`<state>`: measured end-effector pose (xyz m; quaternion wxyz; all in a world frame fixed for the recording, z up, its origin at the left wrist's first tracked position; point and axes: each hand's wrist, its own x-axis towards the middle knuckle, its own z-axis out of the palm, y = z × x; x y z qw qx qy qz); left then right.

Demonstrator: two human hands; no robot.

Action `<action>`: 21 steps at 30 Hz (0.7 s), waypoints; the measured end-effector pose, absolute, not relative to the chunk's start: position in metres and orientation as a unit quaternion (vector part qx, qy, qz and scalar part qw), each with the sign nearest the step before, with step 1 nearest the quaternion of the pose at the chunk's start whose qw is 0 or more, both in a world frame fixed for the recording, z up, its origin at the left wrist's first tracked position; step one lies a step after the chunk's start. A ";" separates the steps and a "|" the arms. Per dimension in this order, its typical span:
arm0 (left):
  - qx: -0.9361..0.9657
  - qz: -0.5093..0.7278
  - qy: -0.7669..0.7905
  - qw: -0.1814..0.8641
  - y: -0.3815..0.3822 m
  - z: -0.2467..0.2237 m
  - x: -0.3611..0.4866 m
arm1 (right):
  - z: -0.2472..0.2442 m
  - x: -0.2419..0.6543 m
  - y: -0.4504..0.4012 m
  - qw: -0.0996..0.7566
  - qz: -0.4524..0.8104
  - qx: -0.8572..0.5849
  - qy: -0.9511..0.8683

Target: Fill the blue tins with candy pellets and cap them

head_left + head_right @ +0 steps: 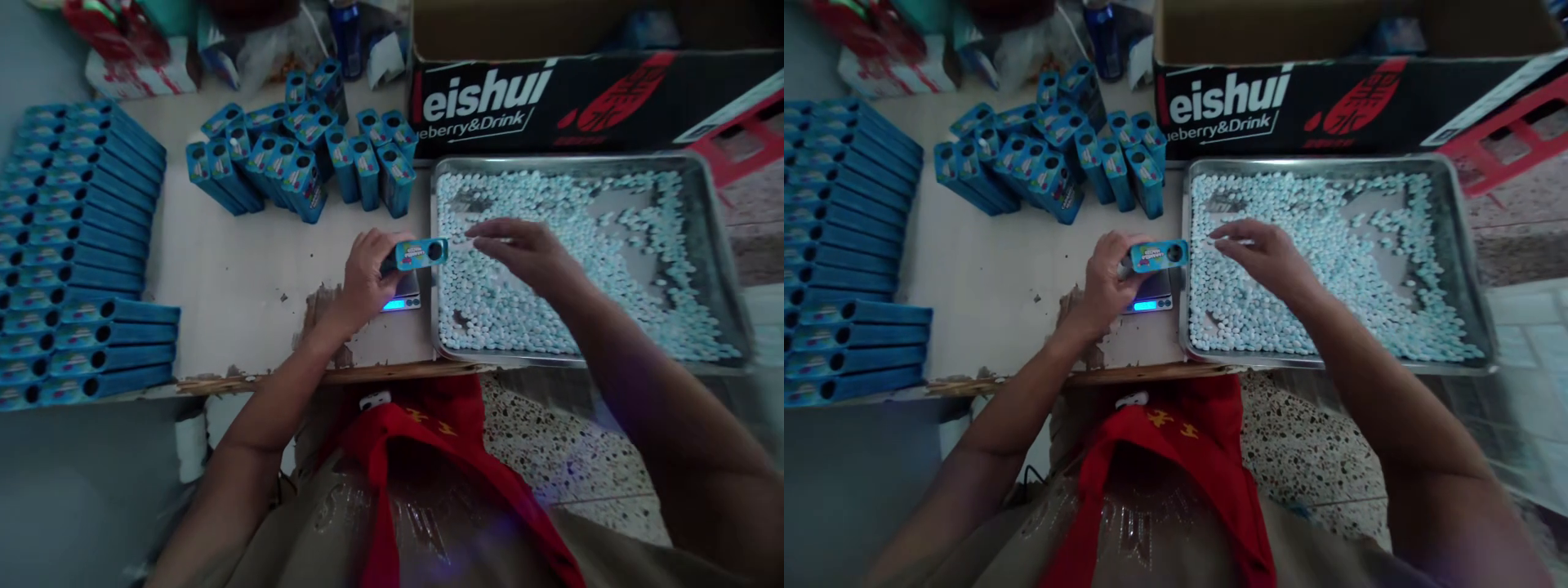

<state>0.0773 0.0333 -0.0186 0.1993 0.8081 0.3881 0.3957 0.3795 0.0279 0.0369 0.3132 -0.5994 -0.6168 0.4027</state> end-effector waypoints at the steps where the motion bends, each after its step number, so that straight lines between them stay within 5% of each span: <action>1: 0.835 0.386 0.364 0.148 0.034 -0.011 0.082 | 0.034 0.372 0.022 0.347 0.475 -0.604 -0.537; 4: 0.873 0.364 0.321 0.053 0.036 0.004 0.095 | 0.026 0.349 0.005 0.411 0.647 -0.559 -0.316; 7: 0.879 0.340 0.330 0.052 0.038 0.001 0.104 | 0.024 0.340 -0.005 0.450 0.691 -0.510 -0.244; 17: 0.832 0.362 0.408 0.104 0.033 -0.018 0.112 | 0.033 0.343 0.005 0.433 0.643 -0.542 -0.325; 21: 0.767 0.412 0.467 0.156 0.029 -0.012 0.085 | 0.044 0.358 0.003 0.358 0.525 -0.605 -0.480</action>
